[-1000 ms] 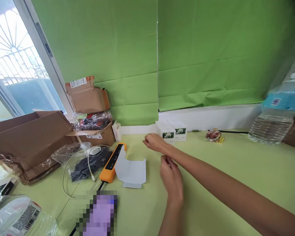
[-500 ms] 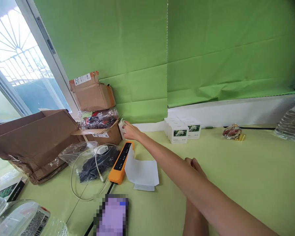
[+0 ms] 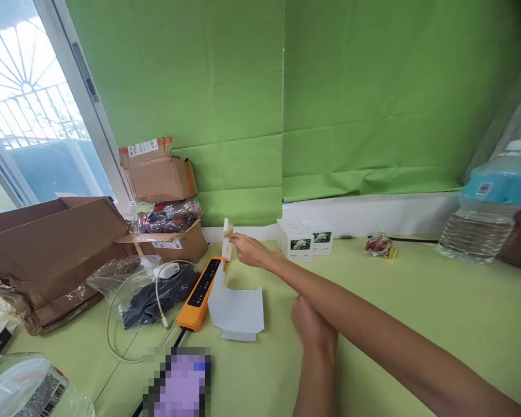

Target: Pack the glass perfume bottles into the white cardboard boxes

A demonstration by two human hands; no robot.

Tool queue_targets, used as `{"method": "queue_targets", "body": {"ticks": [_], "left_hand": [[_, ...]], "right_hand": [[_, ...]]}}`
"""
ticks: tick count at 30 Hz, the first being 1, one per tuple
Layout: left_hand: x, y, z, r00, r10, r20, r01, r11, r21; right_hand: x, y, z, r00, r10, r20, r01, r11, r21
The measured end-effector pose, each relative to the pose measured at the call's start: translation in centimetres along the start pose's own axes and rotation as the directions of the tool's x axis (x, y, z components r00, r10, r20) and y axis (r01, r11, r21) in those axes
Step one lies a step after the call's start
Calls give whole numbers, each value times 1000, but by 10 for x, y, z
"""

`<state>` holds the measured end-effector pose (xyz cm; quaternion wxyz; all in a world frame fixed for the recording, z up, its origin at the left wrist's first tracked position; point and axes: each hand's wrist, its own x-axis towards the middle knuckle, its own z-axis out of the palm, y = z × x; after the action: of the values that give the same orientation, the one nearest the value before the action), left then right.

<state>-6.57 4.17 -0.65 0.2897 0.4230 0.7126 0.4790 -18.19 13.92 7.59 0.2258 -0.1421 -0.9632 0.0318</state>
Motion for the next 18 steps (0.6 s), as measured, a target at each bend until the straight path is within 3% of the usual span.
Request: {"method": "queue_targets", "body": {"ticks": [4,8,13,16,18], "left_hand": [[-3,2,1,980,139,-143,-130,989,67],[-3,1,2,967,195,-166,-191,981,40],[-1,2,-1,966,208,-156,-209,978,6],[-4,4,-2,965,226,-130,-229,973,-9],[-8,7,-2,962,254,-97,-257,966,-16]], "right_hand": [[-57,12,-38,995,23,-97,-27,999,-35],[-127,27,-67,969,69,-239,-73,997,-7],[-207,45,-88,871,320,-372,-330,943,39],[-236,37,-92,835,437,-333,-431,897,98],[-246,24,-92,842,479,-247,-441,876,194]]}}
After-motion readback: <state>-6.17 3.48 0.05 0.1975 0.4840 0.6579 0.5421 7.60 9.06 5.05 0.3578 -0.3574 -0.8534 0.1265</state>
